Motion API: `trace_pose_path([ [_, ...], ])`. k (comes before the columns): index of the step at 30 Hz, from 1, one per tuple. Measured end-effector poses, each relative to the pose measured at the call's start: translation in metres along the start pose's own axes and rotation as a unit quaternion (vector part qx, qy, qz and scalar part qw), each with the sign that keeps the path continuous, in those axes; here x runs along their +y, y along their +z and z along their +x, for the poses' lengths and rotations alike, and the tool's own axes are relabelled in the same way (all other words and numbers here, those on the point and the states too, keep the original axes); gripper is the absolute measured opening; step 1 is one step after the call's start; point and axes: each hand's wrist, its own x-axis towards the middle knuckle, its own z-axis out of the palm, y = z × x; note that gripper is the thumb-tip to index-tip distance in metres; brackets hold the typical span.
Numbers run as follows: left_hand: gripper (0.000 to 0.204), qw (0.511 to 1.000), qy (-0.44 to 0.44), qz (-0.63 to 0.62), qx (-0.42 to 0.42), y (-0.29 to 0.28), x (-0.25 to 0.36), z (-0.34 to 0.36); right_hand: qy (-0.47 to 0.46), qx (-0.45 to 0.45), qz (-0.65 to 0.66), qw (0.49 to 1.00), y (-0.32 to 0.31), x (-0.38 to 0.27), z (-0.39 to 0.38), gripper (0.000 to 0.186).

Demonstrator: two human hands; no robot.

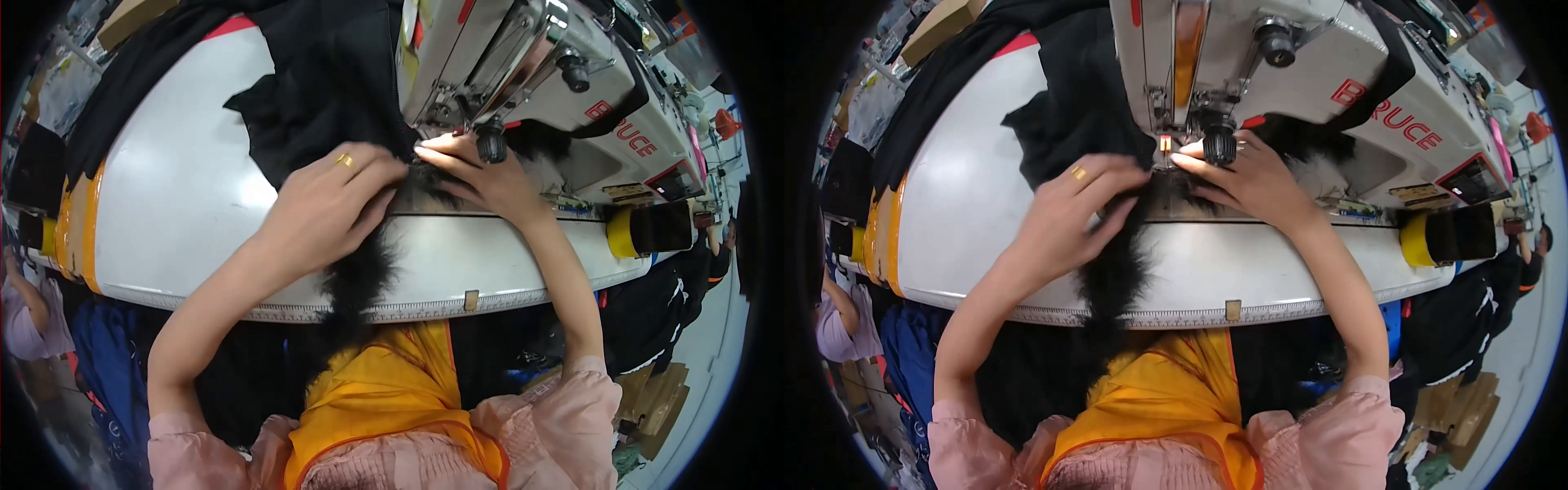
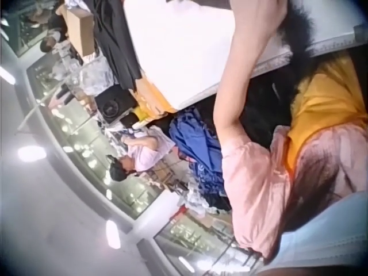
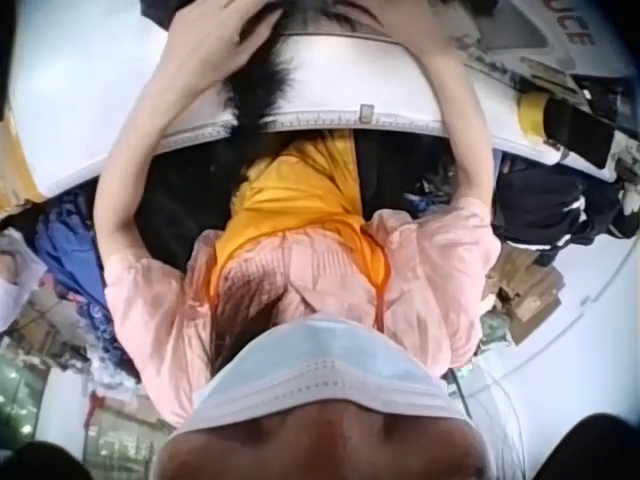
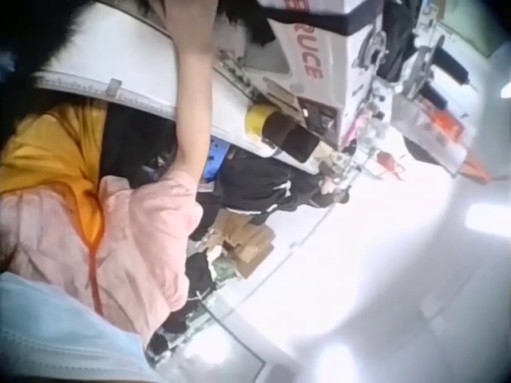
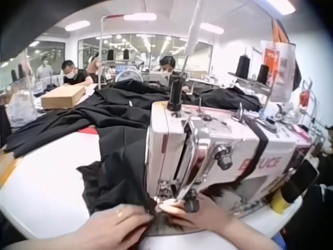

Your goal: Sewing black faux fur trim onto a black garment using an industrial sewing machine.

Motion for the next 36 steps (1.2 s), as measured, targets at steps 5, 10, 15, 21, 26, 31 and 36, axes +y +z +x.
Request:
trace_pose_path([
  [5, 0.019, 0.993, -0.098, 0.033, -0.058, 0.024, -0.01, -0.012, -0.014, -0.04, 0.062, 0.997, 0.01, -0.006, 0.008, 0.05],
  [10, 0.016, 0.991, 0.017, 0.134, -0.024, 0.035, -0.028, -0.015, -0.012, 0.015, 0.009, 1.0, 0.012, -0.004, 0.006, 0.041],
  [15, 0.017, 0.993, -0.08, 0.065, -0.052, 0.041, -0.063, 0.022, 0.01, 0.077, -0.149, 0.986, 0.007, 0.019, 0.001, 0.036],
  [21, 0.015, 0.996, -0.034, -0.021, -0.077, 0.032, -0.065, 0.009, 0.018, 0.047, -0.08, 0.995, 0.005, 0.009, -0.011, 0.01],
  [26, 0.015, 0.995, -0.047, -0.067, -0.055, 0.031, -0.065, 0.012, 0.055, 0.058, -0.043, 0.996, 0.001, 0.012, -0.007, 0.011],
  [31, 0.015, 0.997, -0.053, -0.01, -0.058, 0.04, -0.076, 0.014, 0.068, 0.035, -0.091, 0.993, 0.0, 0.016, -0.007, 0.012],
  [36, 0.017, 0.999, -0.012, -0.01, -0.029, 0.041, -0.076, 0.016, 0.056, 0.065, -0.104, 0.991, 0.004, 0.015, -0.006, 0.014],
])
